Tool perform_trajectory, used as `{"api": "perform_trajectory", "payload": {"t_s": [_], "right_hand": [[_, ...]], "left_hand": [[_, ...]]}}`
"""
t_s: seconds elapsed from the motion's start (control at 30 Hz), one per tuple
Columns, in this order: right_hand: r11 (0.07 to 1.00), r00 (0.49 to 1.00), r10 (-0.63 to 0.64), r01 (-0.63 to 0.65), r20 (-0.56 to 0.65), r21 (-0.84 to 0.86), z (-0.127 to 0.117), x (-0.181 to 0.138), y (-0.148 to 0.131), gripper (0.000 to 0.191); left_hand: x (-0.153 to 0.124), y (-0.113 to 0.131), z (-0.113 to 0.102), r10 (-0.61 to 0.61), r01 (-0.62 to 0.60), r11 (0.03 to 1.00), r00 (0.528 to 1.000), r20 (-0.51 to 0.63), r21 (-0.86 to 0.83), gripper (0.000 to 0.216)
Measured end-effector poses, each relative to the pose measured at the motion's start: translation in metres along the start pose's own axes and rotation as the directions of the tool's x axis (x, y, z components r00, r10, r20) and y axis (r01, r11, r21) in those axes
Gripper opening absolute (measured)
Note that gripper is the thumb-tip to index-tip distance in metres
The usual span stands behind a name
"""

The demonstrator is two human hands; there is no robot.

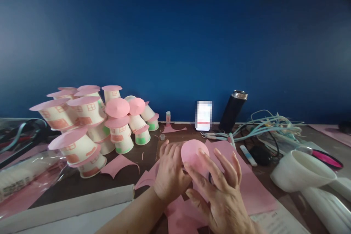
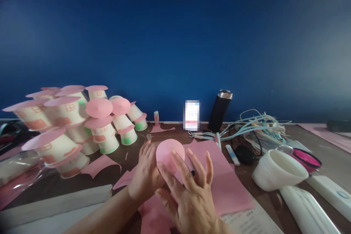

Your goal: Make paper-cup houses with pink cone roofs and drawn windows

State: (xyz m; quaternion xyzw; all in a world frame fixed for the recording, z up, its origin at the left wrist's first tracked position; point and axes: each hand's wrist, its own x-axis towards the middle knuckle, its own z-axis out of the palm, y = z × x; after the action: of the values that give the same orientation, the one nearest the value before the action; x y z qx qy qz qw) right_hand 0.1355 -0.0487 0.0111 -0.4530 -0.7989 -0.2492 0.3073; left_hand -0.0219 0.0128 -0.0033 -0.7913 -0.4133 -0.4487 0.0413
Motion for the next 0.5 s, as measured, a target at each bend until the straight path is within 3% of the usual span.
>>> {"api": "perform_trajectory", "payload": {"t_s": [0.2,0.5], "right_hand": [[1.000,1.000,-0.010,0.010,0.001,-0.003,0.0005,-0.0013,0.0007,0.053],[0.999,0.999,-0.033,0.033,-0.031,0.019,-0.0031,-0.0028,0.0032,0.047]], "left_hand": [[-0.0025,-0.0018,0.0046,-0.013,0.013,1.000,0.999,-0.034,0.005,0.047],[-0.0024,-0.0021,0.0048,-0.048,0.045,0.998,0.996,-0.070,-0.034,0.047]]}}
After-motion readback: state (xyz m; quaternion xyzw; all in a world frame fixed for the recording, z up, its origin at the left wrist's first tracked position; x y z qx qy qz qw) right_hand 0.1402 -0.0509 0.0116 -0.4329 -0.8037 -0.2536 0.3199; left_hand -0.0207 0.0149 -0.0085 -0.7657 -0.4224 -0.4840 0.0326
